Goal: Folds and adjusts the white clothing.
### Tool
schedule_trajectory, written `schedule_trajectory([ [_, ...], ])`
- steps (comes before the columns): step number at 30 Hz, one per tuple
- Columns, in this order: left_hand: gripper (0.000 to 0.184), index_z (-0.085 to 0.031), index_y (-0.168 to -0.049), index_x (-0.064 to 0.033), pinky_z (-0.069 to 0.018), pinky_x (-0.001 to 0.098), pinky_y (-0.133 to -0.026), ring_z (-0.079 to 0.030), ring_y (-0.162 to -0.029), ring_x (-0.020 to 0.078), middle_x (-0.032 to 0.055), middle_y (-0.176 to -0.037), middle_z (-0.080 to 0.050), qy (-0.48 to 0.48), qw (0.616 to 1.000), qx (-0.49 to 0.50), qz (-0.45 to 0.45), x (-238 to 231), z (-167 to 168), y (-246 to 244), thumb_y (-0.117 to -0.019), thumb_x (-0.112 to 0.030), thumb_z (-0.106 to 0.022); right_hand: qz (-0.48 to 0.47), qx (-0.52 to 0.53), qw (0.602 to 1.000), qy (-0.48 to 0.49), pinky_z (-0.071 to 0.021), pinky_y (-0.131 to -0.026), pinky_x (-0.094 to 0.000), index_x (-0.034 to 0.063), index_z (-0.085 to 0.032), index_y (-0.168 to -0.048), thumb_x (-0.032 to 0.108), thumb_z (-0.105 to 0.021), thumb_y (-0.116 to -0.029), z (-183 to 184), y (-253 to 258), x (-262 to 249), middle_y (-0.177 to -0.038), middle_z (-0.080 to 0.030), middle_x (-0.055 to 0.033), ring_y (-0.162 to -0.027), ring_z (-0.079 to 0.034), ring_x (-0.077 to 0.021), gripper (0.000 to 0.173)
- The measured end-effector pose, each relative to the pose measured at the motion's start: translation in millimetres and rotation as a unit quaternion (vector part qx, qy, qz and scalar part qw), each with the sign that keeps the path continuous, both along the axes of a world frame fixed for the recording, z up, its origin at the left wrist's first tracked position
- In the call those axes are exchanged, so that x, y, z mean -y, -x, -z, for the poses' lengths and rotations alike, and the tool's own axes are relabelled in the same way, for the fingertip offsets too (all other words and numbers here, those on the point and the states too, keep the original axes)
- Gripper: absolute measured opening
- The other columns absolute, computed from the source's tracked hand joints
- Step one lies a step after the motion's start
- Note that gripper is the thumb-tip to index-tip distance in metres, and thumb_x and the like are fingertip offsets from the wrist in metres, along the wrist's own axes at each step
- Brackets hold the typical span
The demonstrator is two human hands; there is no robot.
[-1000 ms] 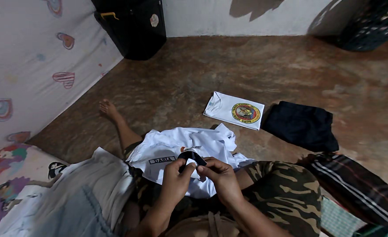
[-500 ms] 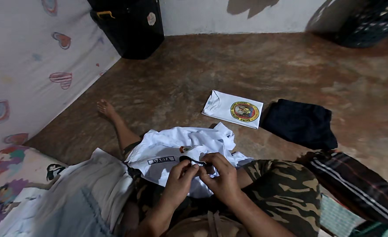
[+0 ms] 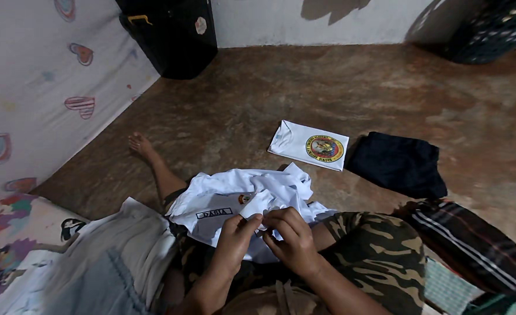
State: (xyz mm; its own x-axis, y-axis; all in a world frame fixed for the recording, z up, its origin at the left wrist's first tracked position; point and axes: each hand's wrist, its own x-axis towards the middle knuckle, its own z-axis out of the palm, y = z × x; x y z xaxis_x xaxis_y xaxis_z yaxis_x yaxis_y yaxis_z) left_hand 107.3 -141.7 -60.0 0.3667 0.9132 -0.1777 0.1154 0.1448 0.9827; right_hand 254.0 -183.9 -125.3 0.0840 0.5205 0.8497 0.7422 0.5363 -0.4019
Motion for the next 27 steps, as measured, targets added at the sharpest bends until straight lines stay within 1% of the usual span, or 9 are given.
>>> schedule_trajectory([
  [3, 0.013, -0.069, -0.095, -0.0012, -0.0579, 0.0269, -0.085, -0.070, -0.087, 0.0078, 0.0031, -0.089, -0.073, -0.003, 1.000, 0.017, 0.003, 0.4, 0.7, 0.4, -0.0992, -0.011, -0.063, -0.011, 0.008, 1.000, -0.008, -0.0525, -0.089, -0.0262, 0.0083, -0.069, -0.094, 0.011, -0.069, -0.0910, 1.6, -0.2, 0.3, -0.100, -0.070, -0.0082, -0.095, -0.064, -0.0183, 0.004],
  [6, 0.012, -0.070, -0.097, 0.0006, -0.0587, 0.0280, -0.086, -0.071, -0.088, 0.0092, 0.0048, -0.090, -0.074, -0.012, 0.999, 0.032, 0.001, 0.7, 0.7, 0.6, -0.0994, -0.007, -0.061, -0.018, 0.006, 1.000, -0.011, -0.0522, -0.090, -0.0268, 0.0088, -0.069, -0.091, 0.009, -0.068, -0.0915, 1.5, 0.5, 0.6, -0.102, -0.070, -0.0083, -0.096, -0.064, -0.0188, 0.001],
  [9, 0.012, -0.069, -0.097, 0.0008, -0.0589, 0.0277, -0.085, -0.071, -0.087, 0.0090, 0.0048, -0.089, -0.073, -0.024, 0.998, 0.048, -0.013, 2.0, 1.8, 0.4, -0.0995, -0.005, -0.060, -0.031, -0.011, 0.999, -0.014, -0.0529, -0.093, -0.0264, 0.0078, -0.070, -0.095, 0.007, -0.067, -0.0935, 0.4, 0.9, 0.4, -0.105, -0.070, -0.0081, -0.100, -0.065, -0.0179, 0.003],
  [14, 0.012, -0.069, -0.099, 0.0025, -0.0585, 0.0279, -0.088, -0.071, -0.089, 0.0096, 0.0056, -0.092, -0.073, -0.006, 0.994, 0.102, -0.028, 5.5, 3.9, -1.2, -0.0997, -0.002, -0.057, -0.051, -0.032, 0.998, -0.028, -0.0534, -0.095, -0.0268, 0.0066, -0.071, -0.100, 0.006, -0.067, -0.0954, 0.3, -1.5, 1.0, -0.107, -0.070, -0.0083, -0.103, -0.065, -0.0171, 0.006],
  [20, 0.013, -0.069, -0.103, 0.0030, -0.0578, 0.0288, -0.091, -0.070, -0.093, 0.0104, 0.0066, -0.097, -0.074, 0.001, 0.991, 0.133, -0.021, 6.0, 1.8, -2.2, -0.0999, -0.001, -0.057, -0.080, -0.085, 0.993, -0.034, -0.0552, -0.095, -0.0257, 0.0044, -0.069, -0.096, 0.003, -0.068, -0.0940, -3.4, -2.9, 2.2, -0.108, -0.070, -0.0086, -0.105, -0.066, -0.0155, 0.002],
  [22, 0.012, -0.069, -0.102, 0.0023, -0.0579, 0.0290, -0.091, -0.070, -0.093, 0.0101, 0.0064, -0.096, -0.074, 0.003, 0.991, 0.130, -0.016, 5.4, 0.7, -2.4, -0.0998, -0.003, -0.058, -0.079, -0.087, 0.992, -0.036, -0.0552, -0.095, -0.0255, 0.0044, -0.068, -0.095, 0.003, -0.068, -0.0936, -5.8, -3.8, 3.2, -0.108, -0.071, -0.0079, -0.106, -0.066, -0.0151, 0.002],
  [24, 0.012, -0.068, -0.101, 0.0020, -0.0577, 0.0293, -0.091, -0.070, -0.093, 0.0103, 0.0064, -0.096, -0.073, 0.017, 0.992, 0.126, -0.013, 5.2, -1.3, -2.2, -0.1005, -0.004, -0.058, -0.083, -0.083, 0.992, -0.036, -0.0551, -0.095, -0.0255, 0.0043, -0.068, -0.095, 0.002, -0.068, -0.0936, -7.6, -5.2, 3.4, -0.108, -0.070, -0.0079, -0.106, -0.066, -0.0151, 0.002],
  [27, 0.013, -0.067, -0.100, 0.0016, -0.0573, 0.0306, -0.090, -0.070, -0.092, 0.0116, 0.0069, -0.096, -0.073, 0.064, 0.990, 0.124, -0.012, 4.1, -5.5, -1.6, -0.1015, -0.006, -0.057, -0.090, -0.075, 0.992, -0.040, -0.0550, -0.096, -0.0258, 0.0034, -0.067, -0.093, 0.002, -0.067, -0.0932, -7.6, -6.6, 3.3, -0.108, -0.070, -0.0094, -0.106, -0.066, -0.0162, 0.002],
])
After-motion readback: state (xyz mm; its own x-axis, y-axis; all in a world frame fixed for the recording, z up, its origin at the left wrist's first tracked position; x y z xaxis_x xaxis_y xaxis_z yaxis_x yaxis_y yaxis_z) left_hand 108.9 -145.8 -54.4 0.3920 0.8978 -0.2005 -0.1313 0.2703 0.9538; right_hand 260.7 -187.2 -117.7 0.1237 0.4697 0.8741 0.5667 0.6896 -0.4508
